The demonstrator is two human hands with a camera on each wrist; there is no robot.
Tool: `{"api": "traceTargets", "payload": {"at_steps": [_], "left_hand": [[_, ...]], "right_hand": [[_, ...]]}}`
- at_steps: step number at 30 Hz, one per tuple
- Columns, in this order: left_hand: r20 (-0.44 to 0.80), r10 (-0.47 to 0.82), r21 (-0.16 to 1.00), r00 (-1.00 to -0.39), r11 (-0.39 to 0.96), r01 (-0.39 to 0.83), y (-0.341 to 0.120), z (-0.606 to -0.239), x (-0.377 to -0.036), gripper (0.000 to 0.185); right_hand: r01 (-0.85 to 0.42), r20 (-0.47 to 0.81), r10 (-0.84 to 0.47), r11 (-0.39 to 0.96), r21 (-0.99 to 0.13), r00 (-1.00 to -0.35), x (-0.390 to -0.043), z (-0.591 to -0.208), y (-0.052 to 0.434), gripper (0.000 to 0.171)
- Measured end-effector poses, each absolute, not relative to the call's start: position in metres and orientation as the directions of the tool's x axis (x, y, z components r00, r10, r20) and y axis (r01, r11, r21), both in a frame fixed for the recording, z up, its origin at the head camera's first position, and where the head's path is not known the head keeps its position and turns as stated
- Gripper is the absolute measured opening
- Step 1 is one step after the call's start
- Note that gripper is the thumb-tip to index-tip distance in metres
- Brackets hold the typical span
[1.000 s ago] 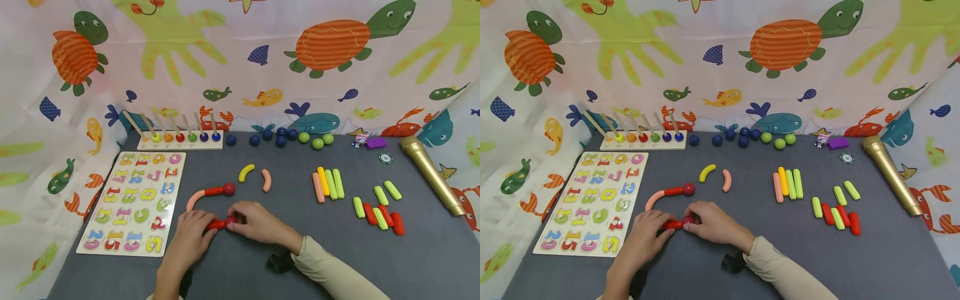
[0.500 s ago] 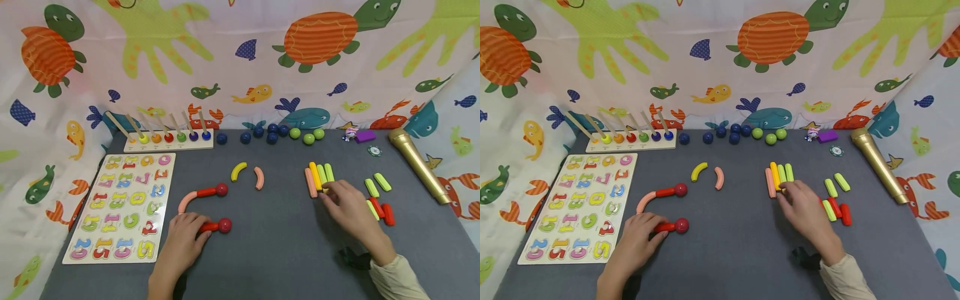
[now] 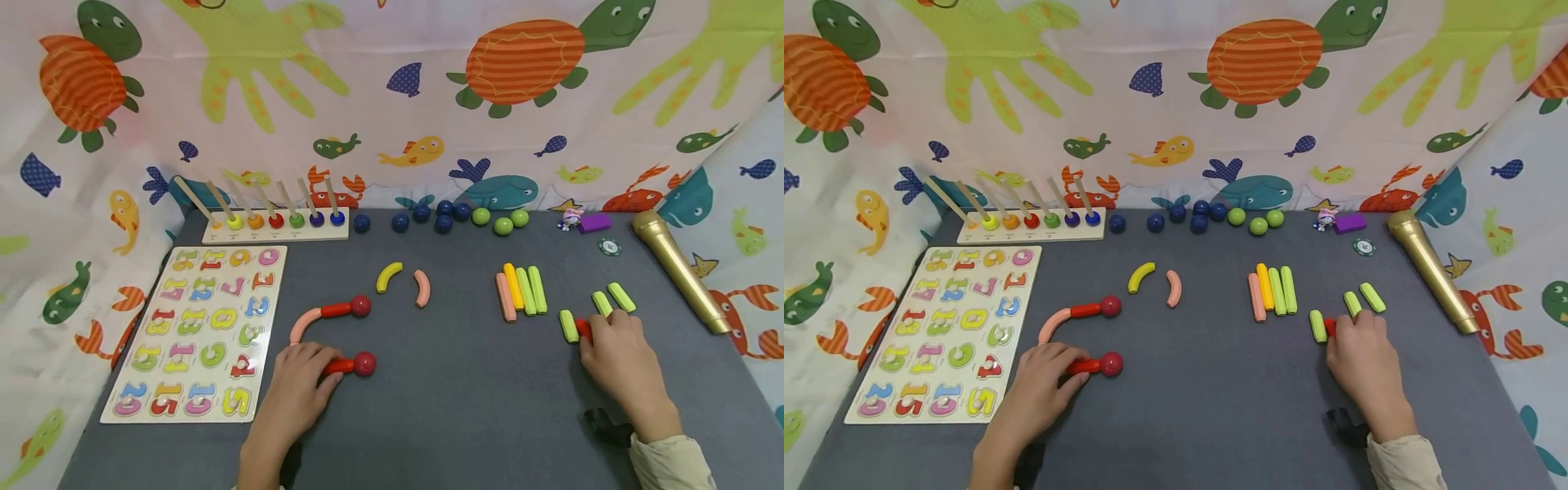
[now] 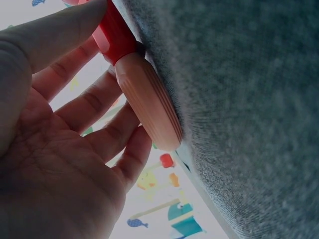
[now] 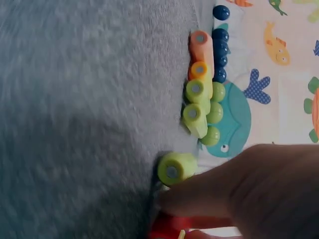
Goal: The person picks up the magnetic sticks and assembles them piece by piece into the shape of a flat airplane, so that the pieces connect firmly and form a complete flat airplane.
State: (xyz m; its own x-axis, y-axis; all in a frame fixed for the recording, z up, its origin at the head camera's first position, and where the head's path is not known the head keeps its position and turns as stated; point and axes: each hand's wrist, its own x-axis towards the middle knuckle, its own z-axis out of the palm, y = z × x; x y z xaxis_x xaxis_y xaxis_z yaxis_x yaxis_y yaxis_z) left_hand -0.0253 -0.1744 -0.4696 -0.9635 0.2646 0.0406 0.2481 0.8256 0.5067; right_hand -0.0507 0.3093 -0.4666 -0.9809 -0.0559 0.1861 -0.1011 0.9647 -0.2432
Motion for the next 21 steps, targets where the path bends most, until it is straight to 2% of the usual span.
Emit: {"api": "traceTargets", "payload": {"at_steps": [4,7,9,11,13,15,21], "left_hand": [[0.044,0.272,0.506,-0.961,0.824,0.256,-0.174,-0.470,-0.026,0.025],[0.040,0.265,0.502,-0.963,0.828,0.249,-0.174,-0.469,-0.026,0.025],[0.035,0.263,0.497,-0.964,0.832,0.245,-0.174,-0.468,-0.025,0.024],[0.029,0.262,0.492,-0.965,0.836,0.242,-0.174,-0.468,-0.025,0.023],[0.025,0.260,0.487,-0.965,0.840,0.239,-0.173,-0.467,-0.025,0.023],[0.026,0.258,0.485,-0.966,0.841,0.238,-0.173,-0.467,-0.025,0.023],[0.064,0.266,0.483,-0.962,0.835,0.263,-0.174,-0.470,-0.025,0.022]], "right_hand": [[-0.053,0.212,0.009,0.956,-0.287,-0.977,-0.051,-0.461,0.294,0.022],[-0.095,0.217,-0.014,0.924,-0.370,-0.976,-0.053,-0.456,0.271,0.022],[-0.134,0.158,-0.062,0.854,-0.502,-0.986,-0.050,-0.456,0.249,0.021],[-0.142,0.057,-0.141,0.720,-0.679,-0.988,-0.047,-0.459,0.223,0.020],[-0.090,-0.053,-0.234,0.562,-0.822,-0.971,-0.043,-0.463,0.194,0.018],[0.000,-0.155,-0.324,0.430,-0.903,-0.933,-0.039,-0.468,0.165,0.020],[0.186,-0.297,-0.493,0.261,-0.947,-0.818,-0.036,-0.475,0.093,0.020]]}}
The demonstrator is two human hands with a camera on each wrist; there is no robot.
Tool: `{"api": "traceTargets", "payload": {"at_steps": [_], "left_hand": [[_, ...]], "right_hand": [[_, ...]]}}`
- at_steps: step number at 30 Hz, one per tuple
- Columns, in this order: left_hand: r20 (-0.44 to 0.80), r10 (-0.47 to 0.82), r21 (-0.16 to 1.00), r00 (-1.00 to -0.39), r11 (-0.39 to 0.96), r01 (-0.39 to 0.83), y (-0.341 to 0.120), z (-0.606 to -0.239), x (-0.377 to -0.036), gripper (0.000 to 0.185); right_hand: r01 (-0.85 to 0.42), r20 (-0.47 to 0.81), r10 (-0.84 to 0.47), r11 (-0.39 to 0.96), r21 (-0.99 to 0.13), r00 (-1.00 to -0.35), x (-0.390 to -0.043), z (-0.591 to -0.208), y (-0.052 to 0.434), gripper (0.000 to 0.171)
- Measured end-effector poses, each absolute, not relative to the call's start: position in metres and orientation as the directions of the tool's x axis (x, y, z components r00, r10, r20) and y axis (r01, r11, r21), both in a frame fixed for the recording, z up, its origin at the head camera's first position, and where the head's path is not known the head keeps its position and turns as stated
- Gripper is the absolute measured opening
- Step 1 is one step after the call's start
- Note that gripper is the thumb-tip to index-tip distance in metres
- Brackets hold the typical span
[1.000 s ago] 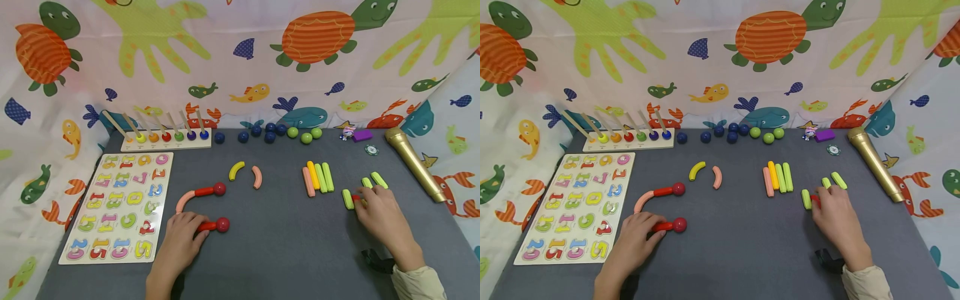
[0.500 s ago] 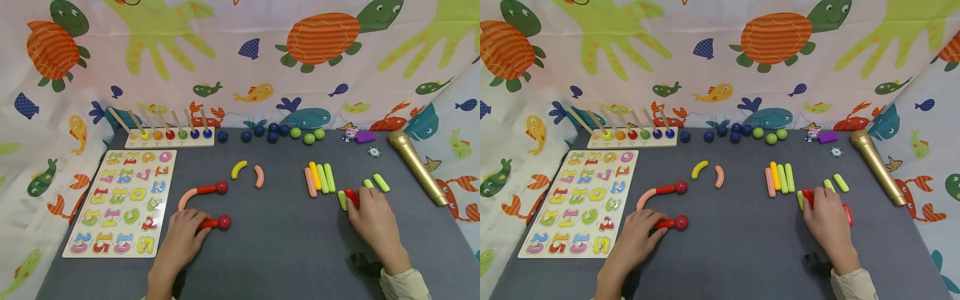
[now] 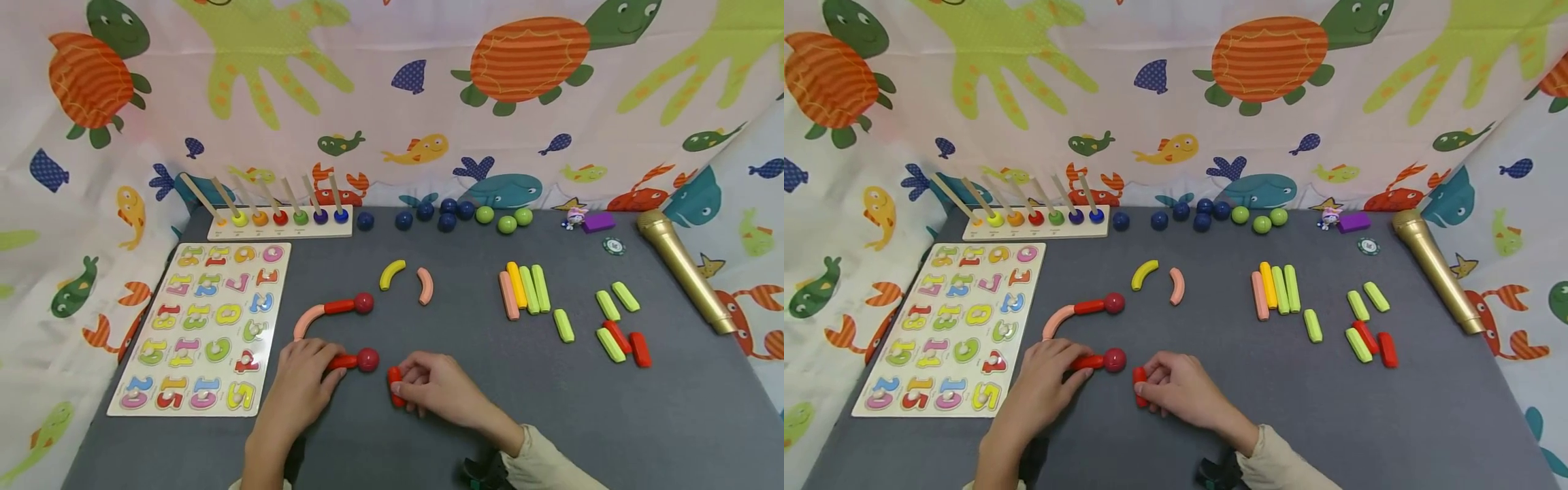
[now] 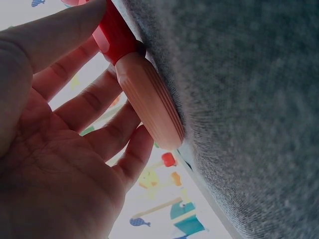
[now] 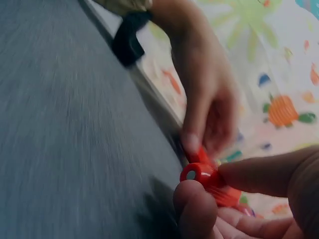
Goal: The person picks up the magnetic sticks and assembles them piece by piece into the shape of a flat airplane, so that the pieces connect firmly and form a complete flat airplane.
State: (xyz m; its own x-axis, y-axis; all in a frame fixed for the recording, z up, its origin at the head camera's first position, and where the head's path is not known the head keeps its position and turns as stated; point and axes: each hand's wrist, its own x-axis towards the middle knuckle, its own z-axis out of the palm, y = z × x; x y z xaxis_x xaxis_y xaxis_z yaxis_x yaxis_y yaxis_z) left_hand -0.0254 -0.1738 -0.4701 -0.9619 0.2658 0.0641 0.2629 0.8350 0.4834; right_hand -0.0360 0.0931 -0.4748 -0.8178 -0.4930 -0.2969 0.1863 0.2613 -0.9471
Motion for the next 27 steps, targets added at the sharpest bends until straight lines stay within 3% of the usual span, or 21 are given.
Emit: {"api": "traceTargets", "payload": {"at_steps": [10,16,19,22,24,27], "left_hand": [[0.109,0.287,0.480,-0.952,0.823,0.303,-0.172,-0.470,-0.025,0.022],[0.116,0.281,0.479,-0.953,0.824,0.302,-0.172,-0.469,-0.024,0.023],[0.099,0.282,0.479,-0.954,0.827,0.294,-0.171,-0.468,-0.025,0.024],[0.076,0.273,0.479,-0.959,0.833,0.275,-0.172,-0.468,-0.025,0.025],[0.064,0.269,0.480,-0.961,0.836,0.266,-0.172,-0.468,-0.024,0.026],[0.055,0.275,0.479,-0.960,0.836,0.267,-0.171,-0.468,-0.024,0.026]], "right_hand": [[0.284,-0.352,-0.506,0.209,-0.936,-0.787,-0.036,-0.481,0.063,0.019],[0.203,-0.309,-0.440,0.273,-0.940,-0.843,-0.041,-0.473,0.105,0.026],[0.113,-0.239,-0.324,0.362,-0.925,-0.916,-0.044,-0.464,0.150,0.025],[-0.009,-0.087,-0.163,0.515,-0.857,-0.983,-0.049,-0.452,0.205,0.020],[-0.061,0.038,-0.049,0.667,-0.742,-0.998,-0.051,-0.446,0.241,0.018],[-0.025,0.164,0.074,0.847,-0.531,-0.984,-0.051,-0.443,0.289,0.019]]}}
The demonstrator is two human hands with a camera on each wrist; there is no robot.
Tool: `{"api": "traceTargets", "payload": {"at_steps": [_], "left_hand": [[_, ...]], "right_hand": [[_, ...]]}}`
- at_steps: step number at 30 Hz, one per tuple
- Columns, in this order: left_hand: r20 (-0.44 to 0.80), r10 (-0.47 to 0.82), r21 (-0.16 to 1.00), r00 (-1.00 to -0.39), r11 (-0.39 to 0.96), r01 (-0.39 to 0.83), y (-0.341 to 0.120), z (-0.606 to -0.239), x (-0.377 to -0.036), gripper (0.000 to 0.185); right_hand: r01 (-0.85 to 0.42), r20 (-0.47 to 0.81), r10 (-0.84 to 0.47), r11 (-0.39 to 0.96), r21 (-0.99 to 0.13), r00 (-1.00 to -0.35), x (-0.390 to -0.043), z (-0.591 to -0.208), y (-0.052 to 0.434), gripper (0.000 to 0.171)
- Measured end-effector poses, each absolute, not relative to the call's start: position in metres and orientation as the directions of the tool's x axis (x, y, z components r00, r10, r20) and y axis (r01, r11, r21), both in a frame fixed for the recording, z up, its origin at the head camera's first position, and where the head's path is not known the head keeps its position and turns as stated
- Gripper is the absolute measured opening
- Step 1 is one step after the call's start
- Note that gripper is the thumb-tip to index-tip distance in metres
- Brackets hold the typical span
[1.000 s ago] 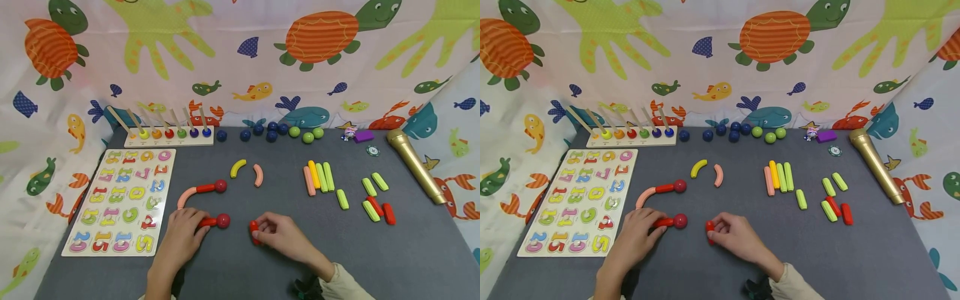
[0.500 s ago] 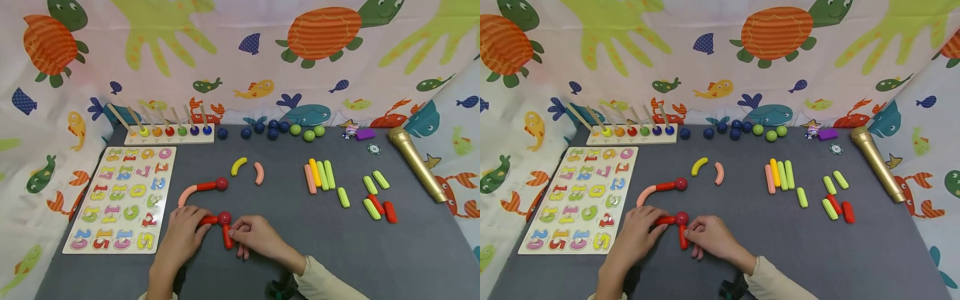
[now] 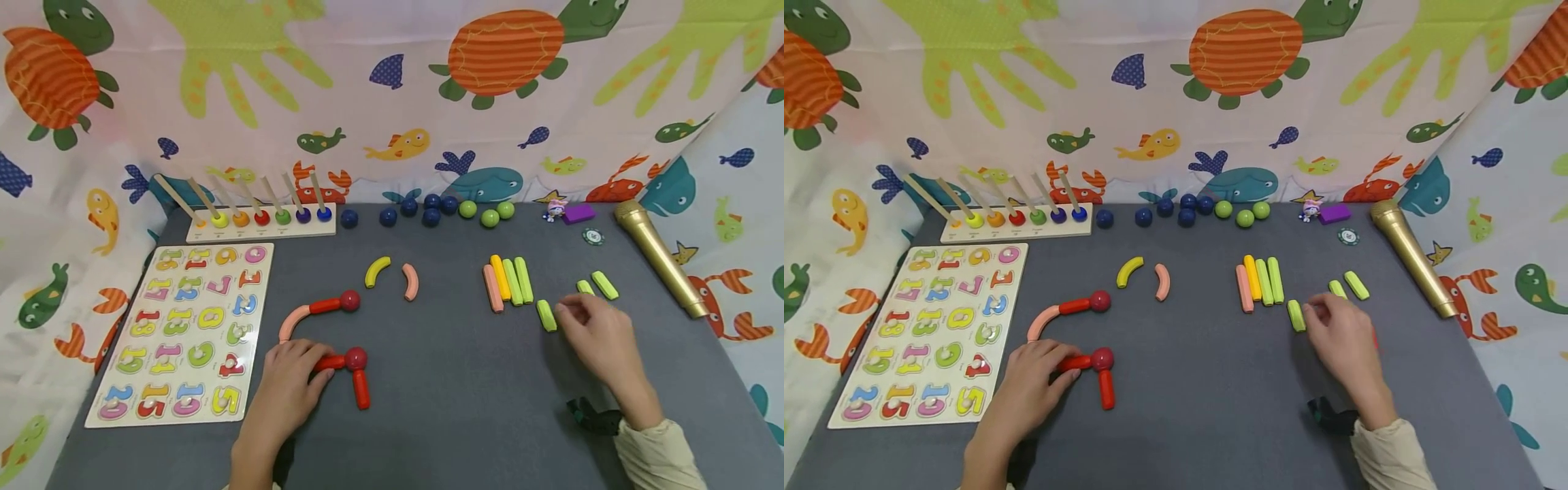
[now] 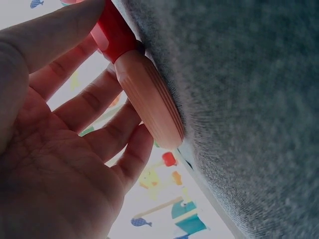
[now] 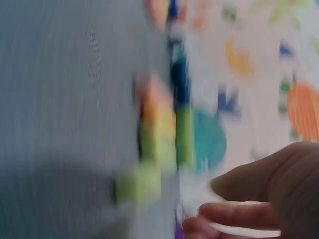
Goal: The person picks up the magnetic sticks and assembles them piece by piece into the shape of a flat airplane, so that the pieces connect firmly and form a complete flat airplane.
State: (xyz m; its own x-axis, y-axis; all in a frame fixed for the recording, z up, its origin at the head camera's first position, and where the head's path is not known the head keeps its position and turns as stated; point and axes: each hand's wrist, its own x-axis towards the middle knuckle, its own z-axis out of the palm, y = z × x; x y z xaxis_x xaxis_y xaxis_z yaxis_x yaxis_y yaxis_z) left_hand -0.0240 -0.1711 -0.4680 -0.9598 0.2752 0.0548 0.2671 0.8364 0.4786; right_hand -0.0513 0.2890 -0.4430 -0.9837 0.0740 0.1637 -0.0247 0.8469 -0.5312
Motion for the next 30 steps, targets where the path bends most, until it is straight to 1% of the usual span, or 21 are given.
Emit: {"api": "traceTargets", "payload": {"at_steps": [2,4,10,15,17,21,25,30], "left_hand": [[0.056,0.277,0.472,-0.959,0.839,0.270,-0.172,-0.466,-0.023,0.026],[0.049,0.280,0.465,-0.959,0.843,0.270,-0.172,-0.464,-0.023,0.026],[-0.004,0.310,0.452,-0.951,0.849,0.275,-0.172,-0.455,-0.026,0.023],[-0.065,0.322,0.449,-0.944,0.855,0.261,-0.172,-0.450,-0.027,0.023],[-0.082,0.323,0.461,-0.943,0.851,0.252,-0.173,-0.449,-0.027,0.024],[-0.106,0.332,0.491,-0.937,0.837,0.241,-0.175,-0.444,-0.032,0.023],[-0.100,0.318,0.524,-0.943,0.822,0.222,-0.175,-0.438,-0.045,0.023],[-0.071,0.291,0.574,-0.954,0.794,0.200,-0.165,-0.438,-0.067,0.027]], "right_hand": [[0.027,0.178,0.117,0.897,-0.441,-0.977,-0.053,-0.447,0.312,0.020],[0.061,0.153,0.134,0.912,-0.405,-0.979,-0.054,-0.452,0.329,0.022],[0.085,0.068,0.122,0.914,-0.397,-0.990,-0.062,-0.463,0.351,0.023],[0.075,0.002,0.082,0.919,-0.387,-0.997,-0.066,-0.459,0.357,0.024],[0.069,0.004,0.076,0.923,-0.379,-0.997,-0.066,-0.454,0.356,0.023],[0.056,0.068,0.090,0.917,-0.395,-0.994,-0.072,-0.436,0.346,0.023],[-0.005,0.123,0.058,0.886,-0.463,-0.991,-0.090,-0.420,0.316,0.023],[-0.082,0.070,-0.050,0.800,-0.594,-0.996,-0.115,-0.413,0.261,0.029]]}}
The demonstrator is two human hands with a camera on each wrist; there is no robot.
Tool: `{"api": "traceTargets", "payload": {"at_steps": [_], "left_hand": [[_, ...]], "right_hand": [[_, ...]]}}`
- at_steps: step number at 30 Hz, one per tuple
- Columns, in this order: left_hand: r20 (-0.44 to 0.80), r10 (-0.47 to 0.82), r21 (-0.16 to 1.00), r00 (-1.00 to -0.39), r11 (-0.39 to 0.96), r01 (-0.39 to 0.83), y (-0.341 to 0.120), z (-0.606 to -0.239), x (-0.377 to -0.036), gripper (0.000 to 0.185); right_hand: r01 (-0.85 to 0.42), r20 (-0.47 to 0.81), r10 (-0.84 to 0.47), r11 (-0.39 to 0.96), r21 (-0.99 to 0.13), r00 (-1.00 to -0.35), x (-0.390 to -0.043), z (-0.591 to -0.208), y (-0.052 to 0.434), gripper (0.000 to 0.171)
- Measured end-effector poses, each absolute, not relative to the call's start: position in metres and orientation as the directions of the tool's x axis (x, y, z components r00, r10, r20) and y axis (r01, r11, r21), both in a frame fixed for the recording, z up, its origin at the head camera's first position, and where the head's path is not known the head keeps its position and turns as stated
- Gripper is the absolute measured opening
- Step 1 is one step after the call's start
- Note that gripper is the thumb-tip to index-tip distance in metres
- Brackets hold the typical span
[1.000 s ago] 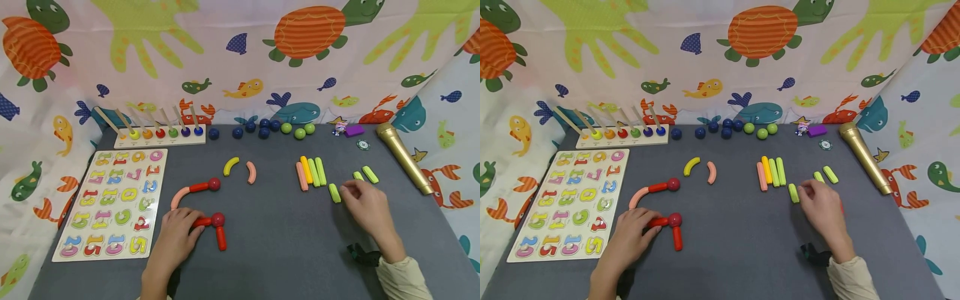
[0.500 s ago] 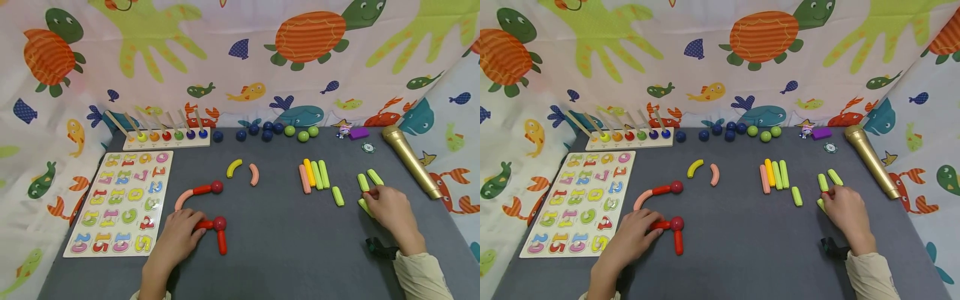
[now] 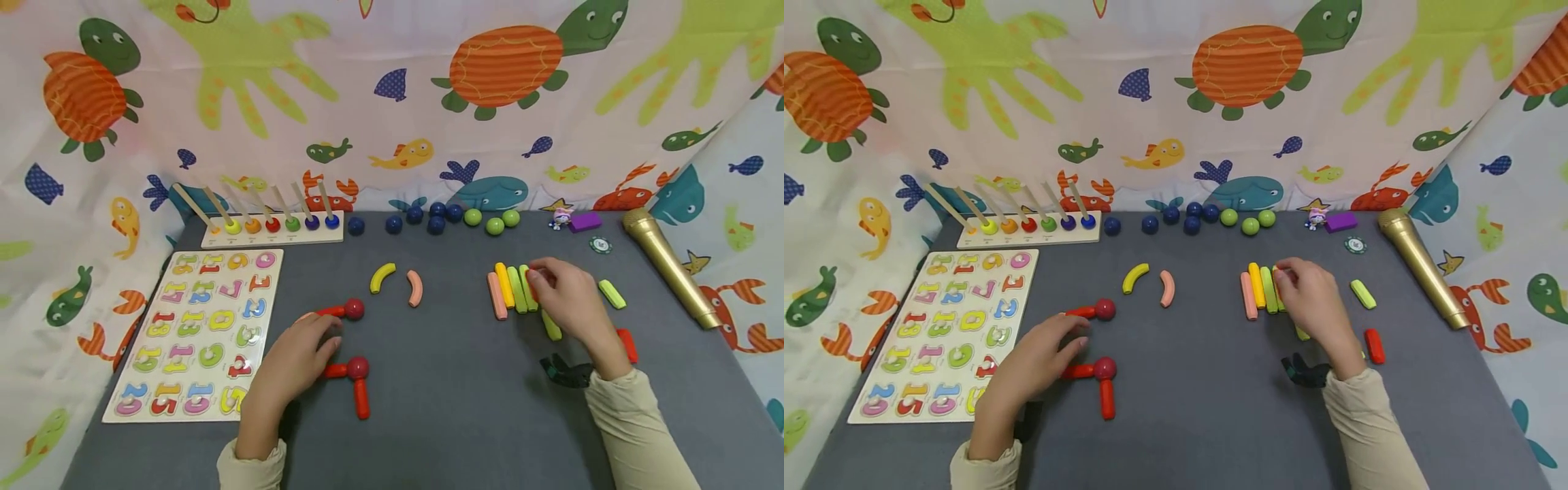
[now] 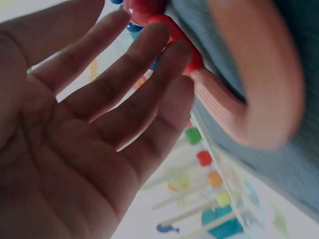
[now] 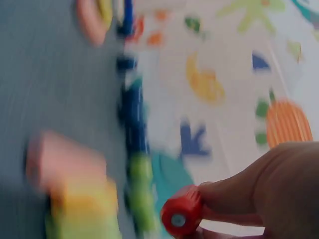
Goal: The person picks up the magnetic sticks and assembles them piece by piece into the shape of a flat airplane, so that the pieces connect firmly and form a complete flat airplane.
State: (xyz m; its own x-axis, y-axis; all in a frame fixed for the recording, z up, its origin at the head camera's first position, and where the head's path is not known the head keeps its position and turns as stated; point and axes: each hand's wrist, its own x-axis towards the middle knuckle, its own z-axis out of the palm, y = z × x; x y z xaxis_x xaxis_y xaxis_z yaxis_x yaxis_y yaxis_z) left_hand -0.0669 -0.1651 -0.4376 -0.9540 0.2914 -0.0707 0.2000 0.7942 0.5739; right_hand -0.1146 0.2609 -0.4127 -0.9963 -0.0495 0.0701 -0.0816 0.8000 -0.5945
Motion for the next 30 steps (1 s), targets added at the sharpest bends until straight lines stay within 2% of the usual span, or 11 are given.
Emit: {"api": "traceTargets", "payload": {"at_steps": [5,7,10,14,19,26,30], "left_hand": [[-0.124,0.209,0.606,-0.970,0.790,0.093,-0.152,-0.440,-0.088,0.036],[-0.156,0.157,0.585,-0.975,0.810,0.037,-0.146,-0.441,-0.095,0.042],[-0.200,0.082,0.545,-0.976,0.837,-0.041,-0.137,-0.444,-0.101,0.048],[-0.220,0.041,0.511,-0.975,0.856,-0.079,-0.130,-0.446,-0.104,0.045],[-0.198,0.082,0.530,-0.977,0.847,-0.037,-0.128,-0.450,-0.105,0.036],[-0.172,0.093,0.548,-0.981,0.837,-0.017,-0.133,-0.453,-0.106,0.030],[-0.165,0.083,0.549,-0.983,0.836,-0.021,-0.136,-0.454,-0.107,0.031]], "right_hand": [[-0.136,0.023,-0.179,0.648,-0.750,-0.984,-0.142,-0.422,0.193,0.028],[-0.149,0.017,-0.222,0.591,-0.793,-0.975,-0.150,-0.427,0.163,0.025],[-0.138,-0.010,-0.275,0.515,-0.846,-0.961,-0.161,-0.434,0.123,0.023],[-0.123,-0.029,-0.311,0.460,-0.879,-0.950,-0.174,-0.444,0.083,0.021],[-0.148,-0.010,-0.332,0.447,-0.882,-0.943,-0.184,-0.452,0.055,0.017],[-0.219,-0.061,-0.456,0.535,-0.816,-0.888,-0.189,-0.457,0.039,0.026],[-0.284,0.002,-0.442,0.572,-0.770,-0.897,-0.210,-0.455,0.031,0.027]]}}
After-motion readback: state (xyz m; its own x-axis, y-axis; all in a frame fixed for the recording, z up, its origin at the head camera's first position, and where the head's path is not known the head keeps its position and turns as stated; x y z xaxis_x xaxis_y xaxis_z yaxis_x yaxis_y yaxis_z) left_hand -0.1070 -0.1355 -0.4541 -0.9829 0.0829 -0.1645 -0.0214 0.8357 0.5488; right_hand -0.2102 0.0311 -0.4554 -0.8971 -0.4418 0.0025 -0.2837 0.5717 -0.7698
